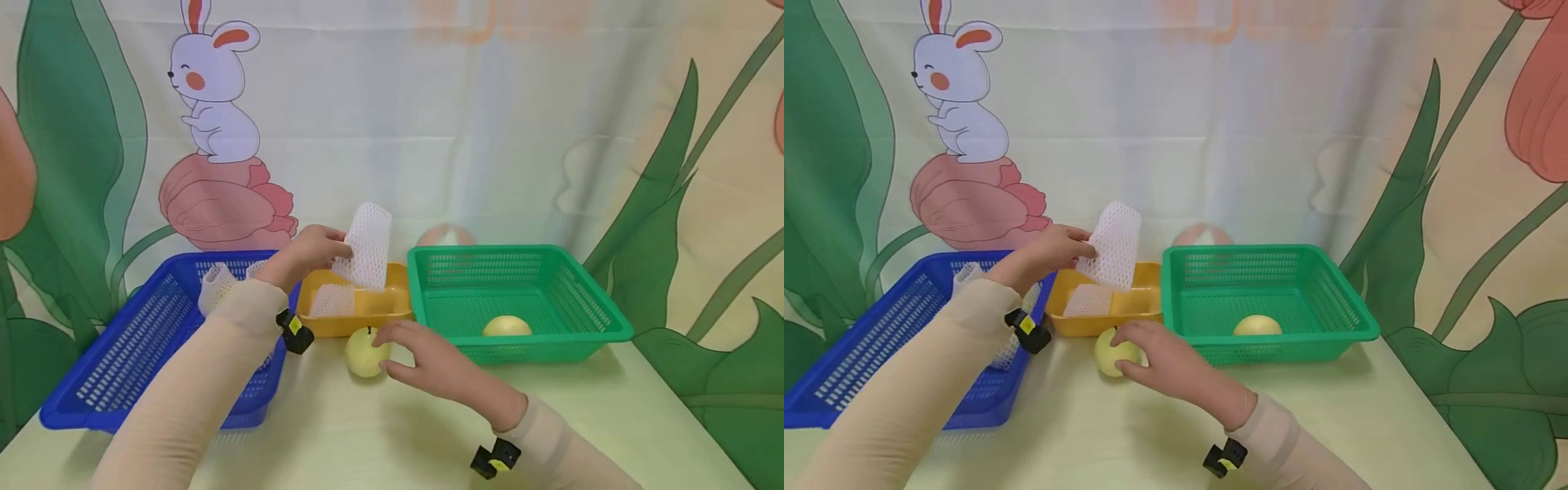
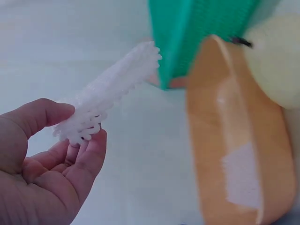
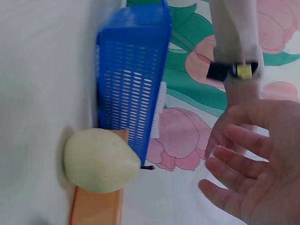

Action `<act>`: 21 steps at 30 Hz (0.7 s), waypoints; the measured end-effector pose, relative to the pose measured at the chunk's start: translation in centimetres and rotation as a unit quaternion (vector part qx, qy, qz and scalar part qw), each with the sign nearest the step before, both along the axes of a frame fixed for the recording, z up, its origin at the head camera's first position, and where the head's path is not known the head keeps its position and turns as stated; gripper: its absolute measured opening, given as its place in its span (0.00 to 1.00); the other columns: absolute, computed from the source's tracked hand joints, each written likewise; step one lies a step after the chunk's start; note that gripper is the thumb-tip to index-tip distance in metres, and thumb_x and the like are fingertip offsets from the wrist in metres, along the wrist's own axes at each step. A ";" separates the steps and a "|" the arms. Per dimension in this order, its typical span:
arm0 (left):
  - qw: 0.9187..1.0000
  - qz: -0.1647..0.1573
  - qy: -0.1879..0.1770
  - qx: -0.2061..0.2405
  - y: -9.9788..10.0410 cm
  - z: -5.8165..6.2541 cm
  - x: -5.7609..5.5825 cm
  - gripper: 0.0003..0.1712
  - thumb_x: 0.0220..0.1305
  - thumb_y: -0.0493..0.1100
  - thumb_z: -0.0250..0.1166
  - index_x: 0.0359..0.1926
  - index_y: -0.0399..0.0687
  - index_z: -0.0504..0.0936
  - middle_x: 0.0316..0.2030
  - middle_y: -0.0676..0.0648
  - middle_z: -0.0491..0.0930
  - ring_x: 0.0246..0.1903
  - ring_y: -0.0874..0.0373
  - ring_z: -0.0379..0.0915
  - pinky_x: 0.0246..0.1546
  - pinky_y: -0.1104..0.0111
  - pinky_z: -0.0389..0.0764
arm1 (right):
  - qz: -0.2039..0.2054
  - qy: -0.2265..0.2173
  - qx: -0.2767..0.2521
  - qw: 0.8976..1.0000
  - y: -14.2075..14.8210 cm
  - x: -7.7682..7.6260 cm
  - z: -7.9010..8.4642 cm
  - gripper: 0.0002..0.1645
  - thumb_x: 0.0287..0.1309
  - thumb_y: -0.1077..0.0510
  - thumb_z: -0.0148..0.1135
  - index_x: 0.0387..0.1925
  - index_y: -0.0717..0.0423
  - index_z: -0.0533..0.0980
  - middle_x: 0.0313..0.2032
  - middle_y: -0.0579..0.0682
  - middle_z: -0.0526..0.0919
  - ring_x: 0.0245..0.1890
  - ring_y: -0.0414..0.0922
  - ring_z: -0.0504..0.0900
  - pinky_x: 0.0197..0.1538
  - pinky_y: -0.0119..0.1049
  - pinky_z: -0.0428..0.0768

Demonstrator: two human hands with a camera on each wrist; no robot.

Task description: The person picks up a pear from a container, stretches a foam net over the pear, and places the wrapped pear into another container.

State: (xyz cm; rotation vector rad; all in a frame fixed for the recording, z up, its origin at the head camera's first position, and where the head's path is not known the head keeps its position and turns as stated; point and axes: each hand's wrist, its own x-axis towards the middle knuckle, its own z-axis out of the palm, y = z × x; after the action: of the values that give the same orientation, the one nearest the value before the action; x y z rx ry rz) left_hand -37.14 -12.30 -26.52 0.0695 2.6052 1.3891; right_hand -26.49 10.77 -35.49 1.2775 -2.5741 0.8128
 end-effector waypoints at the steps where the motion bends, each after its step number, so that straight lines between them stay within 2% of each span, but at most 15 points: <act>1: 1.000 -0.002 0.006 -0.004 -0.3 0.4 0.5 0.29 0.73 0.40 0.59 0.72 0.37 0.70 0.69 0.36 0.73 0.66 0.43 0.71 0.73 0.54 0.71 | -0.007 0.001 -0.016 1.000 0.0 -0.1 0.1 0.16 0.67 0.59 0.64 0.54 0.60 0.78 0.57 0.55 0.83 0.62 0.53 0.79 0.67 0.48 0.79; 5: 0.999 -0.006 0.027 -0.019 -1.3 1.4 2.9 0.27 0.74 0.42 0.57 0.71 0.40 0.73 0.65 0.36 0.77 0.63 0.45 0.71 0.73 0.54 0.71 | -0.035 0.015 -0.086 0.996 -0.6 -0.4 0.9 0.22 0.64 0.62 0.66 0.58 0.63 0.76 0.61 0.60 0.80 0.66 0.58 0.77 0.68 0.54 0.78; 8: 0.999 -0.008 0.044 -0.017 -1.6 1.4 4.8 0.26 0.74 0.43 0.56 0.69 0.39 0.74 0.61 0.36 0.80 0.59 0.46 0.73 0.72 0.52 0.73 | -0.055 0.025 -0.119 0.991 -1.1 -0.6 1.5 0.30 0.62 0.63 0.67 0.65 0.64 0.72 0.67 0.62 0.75 0.70 0.61 0.71 0.70 0.59 0.74; 11: 0.998 -0.013 0.053 -0.009 -1.5 0.5 6.4 0.26 0.74 0.42 0.56 0.68 0.38 0.75 0.58 0.36 0.82 0.55 0.48 0.75 0.67 0.55 0.77 | -0.066 0.020 -0.122 0.990 -1.7 -0.8 1.9 0.38 0.62 0.61 0.69 0.71 0.61 0.67 0.73 0.60 0.69 0.73 0.61 0.67 0.71 0.61 0.72; 13: 0.998 -0.019 0.060 -0.005 -1.3 -0.4 7.2 0.25 0.72 0.42 0.56 0.66 0.37 0.77 0.53 0.37 0.84 0.49 0.51 0.76 0.58 0.62 0.81 | -0.070 0.014 -0.114 0.991 -2.3 -1.0 2.0 0.41 0.62 0.60 0.69 0.73 0.59 0.64 0.75 0.59 0.65 0.75 0.61 0.65 0.71 0.61 0.72; 16: 0.997 -0.032 0.061 0.014 -0.9 -1.5 7.9 0.25 0.70 0.41 0.57 0.64 0.37 0.78 0.48 0.40 0.87 0.41 0.57 0.77 0.45 0.72 0.79 | -0.070 0.008 -0.096 0.993 -3.0 -1.2 2.1 0.43 0.61 0.59 0.69 0.75 0.59 0.62 0.77 0.59 0.63 0.75 0.61 0.64 0.71 0.60 0.73; 18: 0.997 -0.044 0.057 0.039 -0.7 -2.1 8.2 0.24 0.70 0.41 0.57 0.62 0.35 0.79 0.46 0.41 0.88 0.37 0.60 0.77 0.42 0.75 0.79 | -0.072 0.004 -0.083 0.994 -3.4 -1.3 2.1 0.44 0.61 0.60 0.68 0.76 0.59 0.61 0.77 0.59 0.62 0.76 0.61 0.63 0.71 0.59 0.74; 21: 0.994 -0.055 0.028 0.094 -0.4 -2.6 8.5 0.24 0.72 0.42 0.56 0.64 0.33 0.77 0.50 0.40 0.86 0.38 0.64 0.78 0.46 0.75 0.83 | -0.076 -0.007 -0.070 0.995 -3.7 -1.3 2.0 0.44 0.61 0.61 0.65 0.76 0.59 0.60 0.78 0.60 0.61 0.76 0.61 0.63 0.71 0.58 0.74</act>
State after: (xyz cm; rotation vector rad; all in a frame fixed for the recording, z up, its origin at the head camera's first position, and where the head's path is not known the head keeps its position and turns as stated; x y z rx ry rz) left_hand -28.62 -12.73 -29.13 0.2779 2.4645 1.6082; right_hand -27.83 7.10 -33.53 1.0273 -2.5360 0.9548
